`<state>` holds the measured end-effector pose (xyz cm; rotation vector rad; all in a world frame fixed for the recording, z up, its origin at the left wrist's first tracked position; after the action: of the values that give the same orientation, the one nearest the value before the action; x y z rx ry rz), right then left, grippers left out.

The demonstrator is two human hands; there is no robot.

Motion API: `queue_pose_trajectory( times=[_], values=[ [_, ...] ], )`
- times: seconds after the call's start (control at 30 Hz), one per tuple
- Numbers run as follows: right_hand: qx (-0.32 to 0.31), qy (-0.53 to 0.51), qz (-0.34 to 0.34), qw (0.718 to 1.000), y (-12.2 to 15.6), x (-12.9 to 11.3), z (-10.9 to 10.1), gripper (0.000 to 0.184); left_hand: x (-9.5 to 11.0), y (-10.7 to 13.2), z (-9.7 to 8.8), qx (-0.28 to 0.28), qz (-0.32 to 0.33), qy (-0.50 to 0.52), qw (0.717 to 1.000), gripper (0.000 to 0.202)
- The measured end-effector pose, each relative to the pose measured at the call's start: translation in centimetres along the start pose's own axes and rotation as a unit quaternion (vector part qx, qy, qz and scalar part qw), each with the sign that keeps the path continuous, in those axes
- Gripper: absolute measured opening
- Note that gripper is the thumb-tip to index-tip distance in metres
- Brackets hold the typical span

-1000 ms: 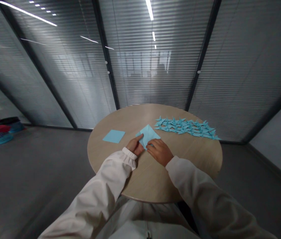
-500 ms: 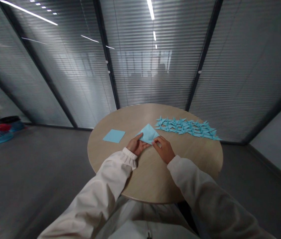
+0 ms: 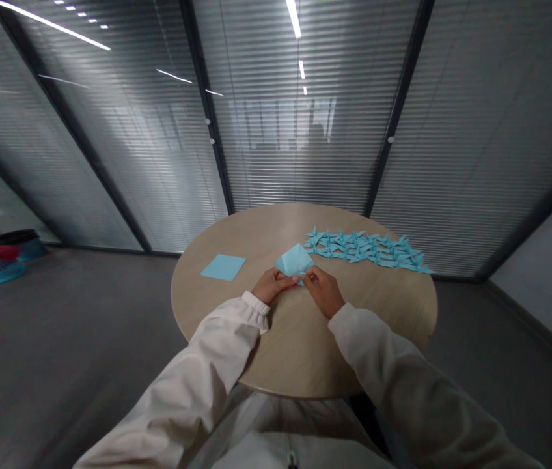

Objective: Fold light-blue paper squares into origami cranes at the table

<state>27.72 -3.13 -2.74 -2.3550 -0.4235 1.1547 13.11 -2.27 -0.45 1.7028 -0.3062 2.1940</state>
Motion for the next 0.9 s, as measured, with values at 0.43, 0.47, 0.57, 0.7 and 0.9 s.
queue_pose_trajectory(
  times=[0.43, 0.47, 0.57, 0.7, 0.9],
  values=[
    [0.002, -0.005, 0.011, 1.0, 0.0, 0.0, 0.2, 0.017, 1.0, 0.3, 0.2, 0.034, 0.039, -0.127, 0.991, 0.042],
    [0.001, -0.005, 0.01, 1.0, 0.0, 0.0, 0.2, 0.017, 0.9, 0.2, 0.1, 0.037, 0.037, -0.127, 0.991, 0.04],
    [-0.004, -0.004, 0.008, 1.0, 0.1, 0.0, 0.2, 0.018, 0.7, -0.1, -0.2, 0.043, 0.038, -0.124, 0.991, 0.037],
    [-0.013, 0.002, 0.01, 1.0, 0.1, 0.2, 0.2, 0.019, 0.3, -0.3, -0.5, 0.035, 0.048, -0.112, 0.992, 0.036],
    [0.108, 0.023, -0.026, 0.994, -0.4, 0.4, -0.4, 0.039, 0.0, -0.5, -0.8, 0.03, 0.062, -0.106, 0.992, 0.036]
  ],
)
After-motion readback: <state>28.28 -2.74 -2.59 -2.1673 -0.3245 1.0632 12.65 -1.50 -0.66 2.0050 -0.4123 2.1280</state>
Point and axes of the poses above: each hand's wrist, its own y-axis away from the middle knuckle, its own z-axis out of the palm, x = y × z, the point moved 2 cm from there along -y, towards the middle knuckle, and after that the axes turned 4 degrees about -z, right-handed, at the moved point
